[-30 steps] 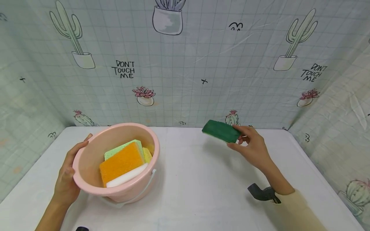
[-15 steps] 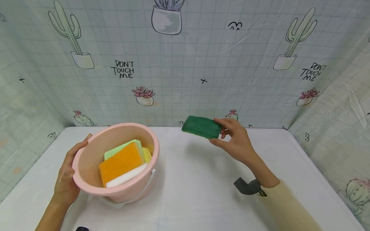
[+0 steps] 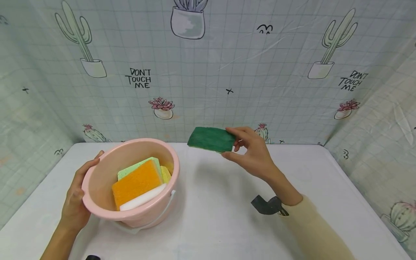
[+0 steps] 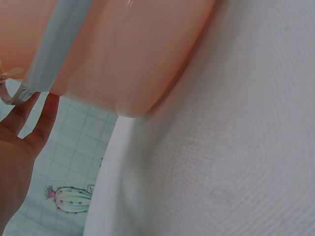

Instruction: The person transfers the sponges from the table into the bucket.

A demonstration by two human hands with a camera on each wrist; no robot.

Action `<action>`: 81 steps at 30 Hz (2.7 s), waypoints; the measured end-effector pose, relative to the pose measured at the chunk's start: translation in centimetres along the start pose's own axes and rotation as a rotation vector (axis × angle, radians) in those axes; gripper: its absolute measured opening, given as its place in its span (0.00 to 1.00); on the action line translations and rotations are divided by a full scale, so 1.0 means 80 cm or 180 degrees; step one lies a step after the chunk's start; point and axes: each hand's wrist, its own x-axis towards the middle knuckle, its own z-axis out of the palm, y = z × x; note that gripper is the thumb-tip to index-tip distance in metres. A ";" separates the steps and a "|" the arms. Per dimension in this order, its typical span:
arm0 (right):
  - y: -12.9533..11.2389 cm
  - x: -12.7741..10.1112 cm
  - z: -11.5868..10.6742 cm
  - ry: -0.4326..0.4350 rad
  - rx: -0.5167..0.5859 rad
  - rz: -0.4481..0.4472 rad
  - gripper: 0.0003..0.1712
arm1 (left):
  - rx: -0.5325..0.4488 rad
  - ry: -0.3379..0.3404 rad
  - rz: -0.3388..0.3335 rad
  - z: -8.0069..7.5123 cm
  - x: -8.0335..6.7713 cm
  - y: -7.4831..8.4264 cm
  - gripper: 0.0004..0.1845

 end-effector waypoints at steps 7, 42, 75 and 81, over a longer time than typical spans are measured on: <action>-0.020 0.013 0.015 -0.0037 0.0220 -0.0059 0.37 | -0.0052 -0.0018 0.0011 -0.001 0.000 0.000 0.31; -0.099 0.056 0.131 -0.1239 0.0215 -0.0547 0.39 | -0.0036 -0.0071 0.0159 -0.001 0.001 -0.003 0.31; -0.122 0.067 0.160 -0.2015 -0.0707 -0.0652 0.37 | -0.0259 -0.0201 0.0321 -0.003 0.002 -0.004 0.33; -0.111 0.059 0.139 -0.1684 -0.0226 -0.0727 0.34 | -0.0182 -0.0210 0.0306 -0.006 0.003 -0.003 0.34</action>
